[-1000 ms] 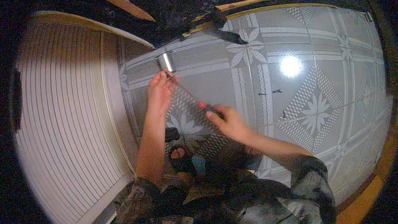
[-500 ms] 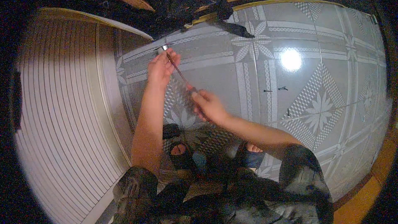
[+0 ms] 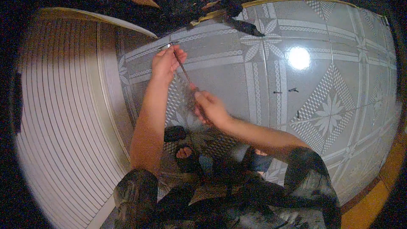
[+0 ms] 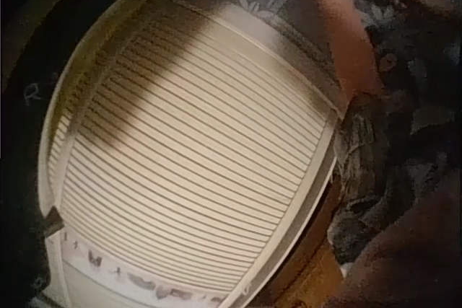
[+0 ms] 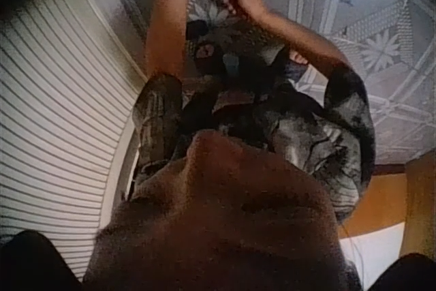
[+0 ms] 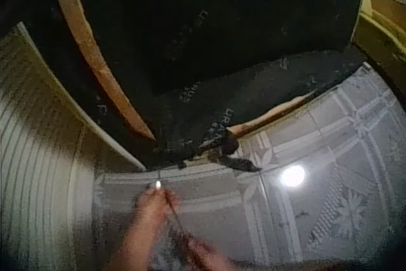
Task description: The person uses a screwdriver to remove and then re-install a metal leg on the bottom corner of a yellow sofa, handling several small screws.
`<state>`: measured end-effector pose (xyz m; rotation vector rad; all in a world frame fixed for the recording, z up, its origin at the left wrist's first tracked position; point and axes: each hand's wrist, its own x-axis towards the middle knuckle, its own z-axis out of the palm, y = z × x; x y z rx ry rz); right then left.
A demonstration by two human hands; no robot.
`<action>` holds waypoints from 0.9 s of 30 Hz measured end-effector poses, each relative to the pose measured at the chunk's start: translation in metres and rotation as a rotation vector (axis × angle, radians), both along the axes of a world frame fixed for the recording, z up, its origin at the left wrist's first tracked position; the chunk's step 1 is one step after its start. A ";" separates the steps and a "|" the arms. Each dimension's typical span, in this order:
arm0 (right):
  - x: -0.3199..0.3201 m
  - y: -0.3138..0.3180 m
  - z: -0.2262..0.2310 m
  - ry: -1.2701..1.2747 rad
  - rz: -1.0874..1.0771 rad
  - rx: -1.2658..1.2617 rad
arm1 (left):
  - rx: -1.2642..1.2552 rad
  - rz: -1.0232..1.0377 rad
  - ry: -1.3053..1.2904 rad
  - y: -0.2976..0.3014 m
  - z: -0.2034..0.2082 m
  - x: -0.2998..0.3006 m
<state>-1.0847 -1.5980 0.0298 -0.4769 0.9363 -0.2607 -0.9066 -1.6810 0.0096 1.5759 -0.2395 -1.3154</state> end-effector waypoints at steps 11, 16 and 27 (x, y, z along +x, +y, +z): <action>0.012 -0.024 -0.025 -0.028 0.094 0.044 | 0.008 -0.202 -0.141 -0.028 0.001 0.011; 0.023 -0.028 -0.039 -0.022 0.084 -0.125 | -0.112 -0.226 -0.231 -0.036 -0.003 0.008; 0.029 -0.020 -0.064 -0.063 -0.117 -0.088 | -0.211 -0.248 -0.234 -0.042 -0.005 0.004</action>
